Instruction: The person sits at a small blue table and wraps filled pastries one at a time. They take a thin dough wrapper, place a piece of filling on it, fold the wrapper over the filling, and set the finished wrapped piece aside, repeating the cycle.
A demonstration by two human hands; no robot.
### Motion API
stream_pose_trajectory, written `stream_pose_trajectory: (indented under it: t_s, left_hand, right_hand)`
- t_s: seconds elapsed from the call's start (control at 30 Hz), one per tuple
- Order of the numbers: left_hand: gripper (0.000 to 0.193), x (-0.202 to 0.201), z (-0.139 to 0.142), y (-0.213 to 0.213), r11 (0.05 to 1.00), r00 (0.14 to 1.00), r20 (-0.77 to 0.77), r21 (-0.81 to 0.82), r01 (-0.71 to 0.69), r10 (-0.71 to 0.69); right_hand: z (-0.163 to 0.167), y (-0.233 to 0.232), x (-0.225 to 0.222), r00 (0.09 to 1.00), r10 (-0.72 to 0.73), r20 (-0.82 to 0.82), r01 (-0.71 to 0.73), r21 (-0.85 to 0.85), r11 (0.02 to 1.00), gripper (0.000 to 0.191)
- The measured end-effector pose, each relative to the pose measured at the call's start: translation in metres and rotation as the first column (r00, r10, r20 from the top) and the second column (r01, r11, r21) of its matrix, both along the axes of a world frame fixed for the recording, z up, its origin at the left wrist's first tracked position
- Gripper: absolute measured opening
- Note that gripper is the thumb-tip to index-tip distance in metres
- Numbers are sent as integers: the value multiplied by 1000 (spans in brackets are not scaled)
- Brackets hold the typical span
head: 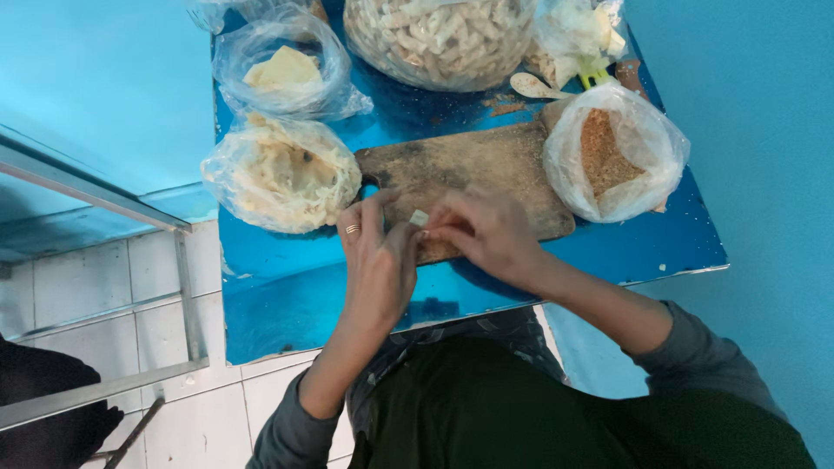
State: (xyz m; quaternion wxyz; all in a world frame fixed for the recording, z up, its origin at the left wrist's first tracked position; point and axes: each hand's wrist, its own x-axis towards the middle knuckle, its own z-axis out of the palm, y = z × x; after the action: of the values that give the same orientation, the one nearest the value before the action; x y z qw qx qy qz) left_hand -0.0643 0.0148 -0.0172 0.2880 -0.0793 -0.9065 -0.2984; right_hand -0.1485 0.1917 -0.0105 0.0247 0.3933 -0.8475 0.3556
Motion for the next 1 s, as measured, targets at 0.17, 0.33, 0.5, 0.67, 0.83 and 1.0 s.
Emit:
stream_pose_trajectory:
  t_s: [0.17, 0.33, 0.5, 0.67, 0.83, 1.0]
  left_hand:
    - [8, -3, 1, 10, 995, 996, 28, 52, -83, 81]
    - [20, -6, 4, 8, 977, 990, 20, 159, -144, 142]
    - [19, 5, 4, 11, 992, 995, -40, 89, -86, 90]
    - [18, 8, -1, 14, 992, 991, -28, 5, -129, 129]
    - [11, -2, -6, 13, 987, 988, 8, 31, -156, 156]
    - [12, -4, -9, 16, 978, 981, -29, 83, -189, 192]
  right_hand:
    - [0, -6, -10, 913, 51, 404, 15, -157, 987, 21]
    - [-1, -3, 4, 998, 16, -63, -21, -76, 997, 20]
    - [-3, -6, 0, 994, -63, 85, 66, -32, 997, 16]
    - [0, -4, 0, 992, -34, 121, 50, -134, 990, 16]
    - [1, -1, 8, 965, -10, -263, 2, -30, 1000, 20]
    - [-1, -4, -5, 960, -114, 255, 116, 4, 993, 15]
